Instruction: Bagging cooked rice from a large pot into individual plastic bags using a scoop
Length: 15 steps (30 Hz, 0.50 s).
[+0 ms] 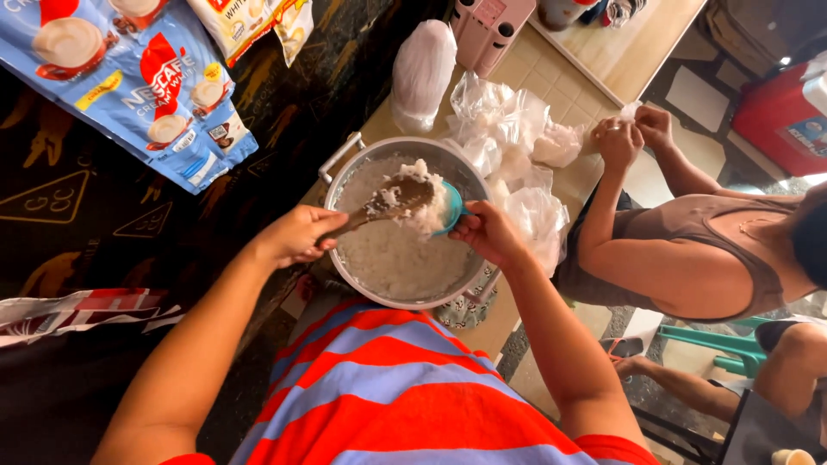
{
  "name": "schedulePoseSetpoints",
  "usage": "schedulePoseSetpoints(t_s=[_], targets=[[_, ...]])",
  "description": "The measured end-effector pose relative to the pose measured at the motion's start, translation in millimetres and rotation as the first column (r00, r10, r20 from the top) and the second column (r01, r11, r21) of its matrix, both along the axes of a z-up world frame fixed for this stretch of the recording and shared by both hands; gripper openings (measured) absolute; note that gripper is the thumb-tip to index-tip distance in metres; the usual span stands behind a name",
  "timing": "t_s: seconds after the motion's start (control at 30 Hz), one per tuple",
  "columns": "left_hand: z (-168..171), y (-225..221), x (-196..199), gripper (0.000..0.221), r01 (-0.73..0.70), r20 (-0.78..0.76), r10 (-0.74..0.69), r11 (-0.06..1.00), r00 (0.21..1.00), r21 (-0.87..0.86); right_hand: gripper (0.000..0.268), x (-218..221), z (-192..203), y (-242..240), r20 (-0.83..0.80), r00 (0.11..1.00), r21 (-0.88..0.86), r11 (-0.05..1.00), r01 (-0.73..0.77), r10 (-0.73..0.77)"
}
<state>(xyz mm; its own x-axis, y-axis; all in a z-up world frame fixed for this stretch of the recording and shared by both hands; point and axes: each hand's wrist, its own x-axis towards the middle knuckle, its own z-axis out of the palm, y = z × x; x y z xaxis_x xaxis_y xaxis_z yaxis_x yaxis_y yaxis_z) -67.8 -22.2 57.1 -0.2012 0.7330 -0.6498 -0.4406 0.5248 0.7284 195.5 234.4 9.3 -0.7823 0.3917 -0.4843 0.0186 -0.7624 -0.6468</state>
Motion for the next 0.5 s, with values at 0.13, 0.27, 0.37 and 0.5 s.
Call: schedulePoseSetpoints(t_s=[0.13,0.27,0.37,0.5], targets=[[-37,14,18,0.037,0.008,-0.049,-0.006,0.999,0.999,0.049,0.025,-5,-1,-2,-0.036,0.999,0.021,0.999,-0.037,0.038],[-66,36,40,0.027,-0.1,-0.151,0.123,0.984,0.981,0.147,0.026,-7,-4,-3,-0.053,0.999,0.04,0.999,0.014,-0.012],[-104,56,49,0.023,-0.137,-0.293,0.195,0.969,0.936,0.208,0.027,-2,-6,-4,-0.051,0.999,0.048,0.999,0.022,-0.019],[-109,71,55,0.028,-0.068,-0.687,0.206,0.973,0.696,0.222,0.03,1,-15,-8,-0.043,0.998,0.025,0.998,0.056,-0.055]])
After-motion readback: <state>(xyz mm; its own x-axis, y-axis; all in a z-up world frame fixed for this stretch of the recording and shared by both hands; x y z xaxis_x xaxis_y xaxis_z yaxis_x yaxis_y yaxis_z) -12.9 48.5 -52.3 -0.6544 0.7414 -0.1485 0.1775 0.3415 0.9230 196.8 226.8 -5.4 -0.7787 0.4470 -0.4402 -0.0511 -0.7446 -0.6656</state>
